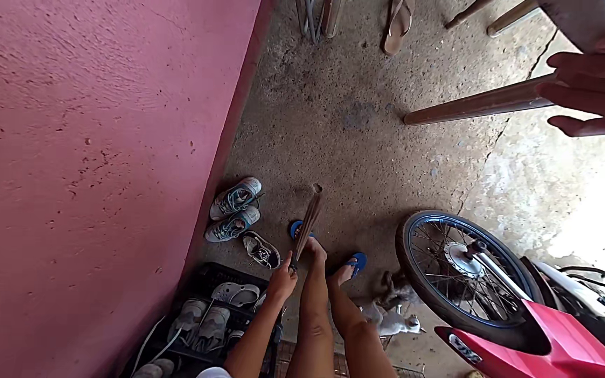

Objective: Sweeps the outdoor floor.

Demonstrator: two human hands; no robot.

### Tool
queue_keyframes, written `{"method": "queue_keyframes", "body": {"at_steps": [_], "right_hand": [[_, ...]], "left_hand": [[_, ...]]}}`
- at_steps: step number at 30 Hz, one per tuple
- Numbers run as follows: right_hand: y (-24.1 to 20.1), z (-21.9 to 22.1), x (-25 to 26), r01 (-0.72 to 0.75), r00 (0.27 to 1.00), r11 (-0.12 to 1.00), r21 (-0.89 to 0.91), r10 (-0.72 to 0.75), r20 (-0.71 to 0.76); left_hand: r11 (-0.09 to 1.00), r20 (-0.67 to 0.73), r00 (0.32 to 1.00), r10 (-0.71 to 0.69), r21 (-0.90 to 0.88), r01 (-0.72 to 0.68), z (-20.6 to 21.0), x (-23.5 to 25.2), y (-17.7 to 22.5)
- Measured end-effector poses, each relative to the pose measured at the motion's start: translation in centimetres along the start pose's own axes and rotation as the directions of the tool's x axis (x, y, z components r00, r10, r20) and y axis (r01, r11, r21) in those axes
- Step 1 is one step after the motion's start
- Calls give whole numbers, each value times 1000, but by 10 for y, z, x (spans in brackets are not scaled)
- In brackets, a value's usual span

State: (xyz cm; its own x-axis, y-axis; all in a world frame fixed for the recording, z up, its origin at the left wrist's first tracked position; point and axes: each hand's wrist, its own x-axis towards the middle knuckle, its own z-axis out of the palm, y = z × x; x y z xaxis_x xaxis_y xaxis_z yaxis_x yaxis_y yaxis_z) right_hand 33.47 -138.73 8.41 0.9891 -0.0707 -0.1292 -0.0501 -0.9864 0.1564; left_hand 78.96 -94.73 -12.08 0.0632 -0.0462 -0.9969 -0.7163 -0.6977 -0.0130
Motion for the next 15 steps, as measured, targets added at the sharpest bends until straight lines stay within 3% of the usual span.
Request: {"method": "queue_keyframes", "body": {"at_steps": [2,4,8,11,15], "right_hand": [[-1,1,0,-4,1000,1000,7,4,-5],[-1,1,0,-7,1000,1000,0,7,-9],[-1,-1,-1,6,1000,1000,-8,-6,13],[0,1,-3,16,1000,1000,-21,-15,25],[0,-2,-6,25,998,1000,-4,-25,64]], "left_hand": [[989,-137,985,-103,-124,86,-2,11,-2],[976,-142,977,-158,-176,132,19,23,7],[995,162,984,-68,86,55,59,12,5],[982,220,975,23,180,-64,19,1,-10],[996,-128,988,83,34,-79,-69,16,20]]}}
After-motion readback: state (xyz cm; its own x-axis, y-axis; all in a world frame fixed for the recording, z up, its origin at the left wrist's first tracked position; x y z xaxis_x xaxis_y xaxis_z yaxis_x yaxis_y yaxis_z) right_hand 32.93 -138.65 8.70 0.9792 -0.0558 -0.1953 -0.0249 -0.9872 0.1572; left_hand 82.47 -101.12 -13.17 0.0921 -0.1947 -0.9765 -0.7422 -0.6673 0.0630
